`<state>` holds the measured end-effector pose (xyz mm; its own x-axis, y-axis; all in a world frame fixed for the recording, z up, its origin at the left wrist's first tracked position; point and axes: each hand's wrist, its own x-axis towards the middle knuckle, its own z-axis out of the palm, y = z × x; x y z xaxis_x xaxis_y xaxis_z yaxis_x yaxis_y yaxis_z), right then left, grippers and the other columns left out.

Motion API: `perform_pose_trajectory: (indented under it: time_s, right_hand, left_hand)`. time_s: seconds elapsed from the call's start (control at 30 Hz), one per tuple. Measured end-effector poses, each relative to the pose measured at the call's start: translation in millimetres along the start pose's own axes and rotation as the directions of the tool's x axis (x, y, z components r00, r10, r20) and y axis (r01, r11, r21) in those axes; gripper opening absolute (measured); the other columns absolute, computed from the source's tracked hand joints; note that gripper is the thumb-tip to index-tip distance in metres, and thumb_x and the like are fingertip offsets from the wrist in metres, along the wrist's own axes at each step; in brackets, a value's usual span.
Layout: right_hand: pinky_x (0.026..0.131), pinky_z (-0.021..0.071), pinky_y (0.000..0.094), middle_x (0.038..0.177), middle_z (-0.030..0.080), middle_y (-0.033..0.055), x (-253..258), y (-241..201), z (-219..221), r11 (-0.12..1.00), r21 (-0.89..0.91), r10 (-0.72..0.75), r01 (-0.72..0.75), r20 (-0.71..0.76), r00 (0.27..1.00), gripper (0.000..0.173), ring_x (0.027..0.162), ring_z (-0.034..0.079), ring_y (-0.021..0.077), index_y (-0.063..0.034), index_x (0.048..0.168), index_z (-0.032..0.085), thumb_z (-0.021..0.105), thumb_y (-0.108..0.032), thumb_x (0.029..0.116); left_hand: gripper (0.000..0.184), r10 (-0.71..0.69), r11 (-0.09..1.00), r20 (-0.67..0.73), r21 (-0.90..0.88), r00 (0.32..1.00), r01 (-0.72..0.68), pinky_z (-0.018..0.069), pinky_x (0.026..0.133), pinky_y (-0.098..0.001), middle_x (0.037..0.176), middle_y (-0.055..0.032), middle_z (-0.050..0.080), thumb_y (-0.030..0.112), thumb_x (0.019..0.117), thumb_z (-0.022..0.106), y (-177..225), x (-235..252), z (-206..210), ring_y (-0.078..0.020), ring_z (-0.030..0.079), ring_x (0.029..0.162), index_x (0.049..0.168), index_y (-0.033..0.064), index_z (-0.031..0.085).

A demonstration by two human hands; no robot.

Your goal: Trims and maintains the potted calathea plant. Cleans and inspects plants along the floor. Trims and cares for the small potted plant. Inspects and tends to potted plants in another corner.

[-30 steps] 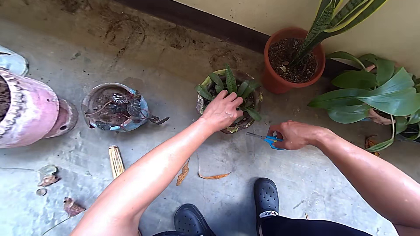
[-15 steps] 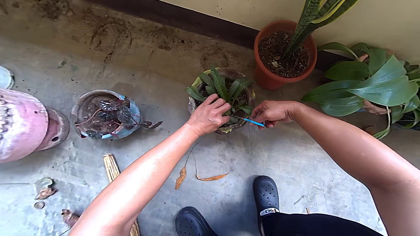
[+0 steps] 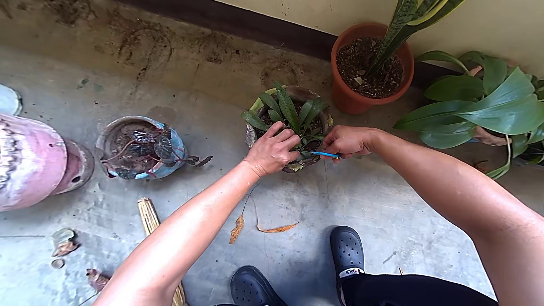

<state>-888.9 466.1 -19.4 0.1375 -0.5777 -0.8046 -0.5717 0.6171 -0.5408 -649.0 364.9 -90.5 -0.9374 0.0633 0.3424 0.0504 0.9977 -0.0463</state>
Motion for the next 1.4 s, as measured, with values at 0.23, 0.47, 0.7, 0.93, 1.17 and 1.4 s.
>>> perform_pose_trajectory:
  time_s: [0.23, 0.47, 0.7, 0.93, 1.17, 1.4]
  right_hand:
    - [0.044, 0.0411, 0.0212, 0.073, 0.068, 0.0077, -35, 14, -1, 0.998, 0.003, -0.062, 0.062, 0.192, 0.979, 0.015, 0.046, 0.051, 0.0089, -0.0011, 0.109, 0.071, 0.060, -0.009, 0.1028]
    - [0.044, 0.0383, 0.0189, 0.068, 0.067, 0.0052, -40, 35, 32, 0.989, -0.144, 0.055, -0.008, 0.327, 0.943, 0.015, 0.045, 0.050, 0.0043, -0.0004, 0.108, 0.072, 0.066, -0.013, 0.1014]
    - [0.047, 0.0426, 0.0210, 0.068, 0.067, 0.0047, -39, 32, 36, 0.960, -0.278, 0.062, 0.020, 0.282, 0.957, 0.019, 0.049, 0.054, 0.0062, -0.0015, 0.106, 0.071, 0.067, -0.019, 0.1021]
    - [0.048, 0.0411, 0.0208, 0.066, 0.066, 0.0039, -37, 51, 40, 0.955, -0.297, 0.096, -0.014, 0.262, 0.960, 0.021, 0.048, 0.052, 0.0056, -0.0021, 0.105, 0.071, 0.068, -0.023, 0.1015]
    - [0.051, 0.0429, 0.0219, 0.069, 0.065, 0.0047, -36, 39, 32, 0.945, -0.325, 0.126, -0.035, 0.263, 0.956, 0.022, 0.051, 0.053, 0.0061, -0.0015, 0.106, 0.071, 0.068, -0.023, 0.1016]
    - [0.049, 0.0399, 0.0208, 0.068, 0.065, 0.0032, -26, 52, 47, 0.912, -0.408, 0.184, -0.037, 0.328, 0.927, 0.023, 0.050, 0.052, 0.0051, -0.0024, 0.106, 0.070, 0.066, -0.025, 0.1026]
  left_hand:
    - [0.020, -0.005, 0.924, 0.098, -0.380, 0.995, 0.042, 0.0477, 0.101, -0.0531, 0.092, -0.0055, 0.069, 0.017, 0.0960, 0.059, 15, -5, -85, -0.0272, 0.066, 0.095, 0.094, 0.0172, 0.079]
    - [0.031, -0.053, 0.737, 0.697, -0.456, 0.715, 0.499, 0.0527, 0.100, -0.0515, 0.121, -0.0121, 0.070, 0.027, 0.1034, 0.061, 55, -10, -115, -0.0300, 0.067, 0.115, 0.129, 0.0115, 0.071]
    - [0.067, -0.239, 0.904, 0.698, -0.093, 0.674, 0.417, 0.0333, 0.116, -0.0621, 0.147, -0.0169, 0.055, 0.070, 0.0925, 0.059, 22, 14, -43, -0.0405, 0.047, 0.140, 0.134, 0.0181, 0.068]
    - [0.070, -0.234, 0.906, 0.736, -0.072, 0.635, 0.417, 0.0317, 0.117, -0.0622, 0.159, -0.0092, 0.046, 0.065, 0.0949, 0.060, 24, 12, -34, -0.0394, 0.035, 0.149, 0.142, 0.0127, 0.062]
    - [0.043, -0.135, 0.736, 0.696, -0.406, 0.705, 0.542, 0.0461, 0.108, -0.0538, 0.132, -0.0093, 0.067, 0.048, 0.0977, 0.066, 4, 11, -76, -0.0292, 0.059, 0.128, 0.118, 0.0127, 0.077]
    - [0.028, 0.081, 0.686, 0.965, -0.237, 0.251, 0.688, 0.0461, 0.105, -0.0551, 0.120, -0.0026, 0.074, 0.040, 0.0947, 0.074, 25, -9, -120, -0.0231, 0.066, 0.117, 0.116, 0.0231, 0.079]
